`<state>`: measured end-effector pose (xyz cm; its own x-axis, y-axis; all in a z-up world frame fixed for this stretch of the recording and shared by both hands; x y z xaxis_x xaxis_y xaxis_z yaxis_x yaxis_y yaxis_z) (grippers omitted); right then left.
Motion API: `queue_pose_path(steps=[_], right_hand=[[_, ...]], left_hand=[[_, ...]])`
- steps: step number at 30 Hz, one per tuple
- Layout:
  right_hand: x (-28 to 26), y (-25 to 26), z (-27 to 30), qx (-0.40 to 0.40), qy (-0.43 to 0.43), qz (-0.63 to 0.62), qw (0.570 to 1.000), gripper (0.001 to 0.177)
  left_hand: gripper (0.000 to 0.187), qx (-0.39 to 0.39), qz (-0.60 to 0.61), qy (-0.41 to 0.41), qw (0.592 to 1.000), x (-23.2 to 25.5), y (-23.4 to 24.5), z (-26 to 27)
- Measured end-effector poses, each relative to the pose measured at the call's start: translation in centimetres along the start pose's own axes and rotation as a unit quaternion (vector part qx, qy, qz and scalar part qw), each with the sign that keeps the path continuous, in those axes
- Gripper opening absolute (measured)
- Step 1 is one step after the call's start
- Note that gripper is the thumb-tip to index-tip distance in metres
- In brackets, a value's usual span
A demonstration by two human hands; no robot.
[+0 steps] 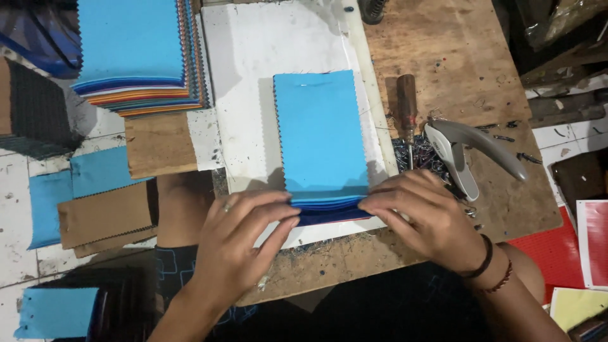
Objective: The person aligns a stack of colorful fabric pieces and uses a drill press to create holes in them. They then insert metal fasteners into the drilled holes using a hand tool.
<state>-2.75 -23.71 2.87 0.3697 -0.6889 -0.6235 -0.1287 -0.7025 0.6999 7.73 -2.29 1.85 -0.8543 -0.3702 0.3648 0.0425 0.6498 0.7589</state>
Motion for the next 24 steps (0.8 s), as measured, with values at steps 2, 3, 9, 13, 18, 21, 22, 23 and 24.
queue_pose_path(steps=[2,3,9,13,18,21,22,23,24], right_hand=[[-1.0,0.3,-0.6,-0.014,0.017,0.012,1.000,0.020],[-1.6,0.3,-0.9,-0.028,0.034,0.022,0.999,0.013],[-2.7,0.4,-1.5,-0.026,0.022,0.054,0.998,0.019],[-2.7,0.4,-1.6,-0.035,0.032,0.073,0.996,0.028],[-2.7,0.4,-1.7,-0.033,0.034,0.080,0.996,0.022],[-2.5,0.2,-1.5,-0.038,0.045,0.085,0.995,0.019],[-2.6,0.2,-1.7,-0.038,0.046,0.085,0.995,0.019],[-2.8,0.3,-1.8,-0.038,0.049,0.090,0.994,0.018],[-2.9,0.3,-1.9,-0.037,0.052,0.095,0.993,0.018]], left_hand=[[0.019,-0.028,-0.010,-0.043,0.999,-0.5,-0.3,0.8],[0.025,-0.055,-0.020,-0.084,0.995,-0.5,-0.6,1.4],[0.019,-0.054,-0.060,-0.082,0.993,0.6,1.2,-0.5],[0.013,-0.040,-0.071,-0.080,0.993,0.7,1.6,-0.8],[0.008,-0.022,-0.070,-0.100,0.992,0.9,1.8,-0.9],[0.012,-0.034,-0.078,-0.097,0.992,0.7,1.6,-0.7],[0.012,-0.033,-0.078,-0.096,0.992,0.7,1.6,-0.7],[0.015,-0.034,-0.082,-0.096,0.991,0.7,1.5,-0.8],[0.018,-0.035,-0.086,-0.096,0.991,0.6,1.5,-0.8]])
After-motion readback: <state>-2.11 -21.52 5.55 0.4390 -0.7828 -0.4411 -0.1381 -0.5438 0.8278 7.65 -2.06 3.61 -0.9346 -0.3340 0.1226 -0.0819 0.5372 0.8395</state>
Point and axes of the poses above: each hand's wrist, its own z-axis away from the middle knuckle, its own y-axis out of the back of the hand, x = y × z, the point moved 7 cm from there along -z, towards the middle knuckle, and after that the axes turned 13 degrees about -z, right-handed, at the moved point
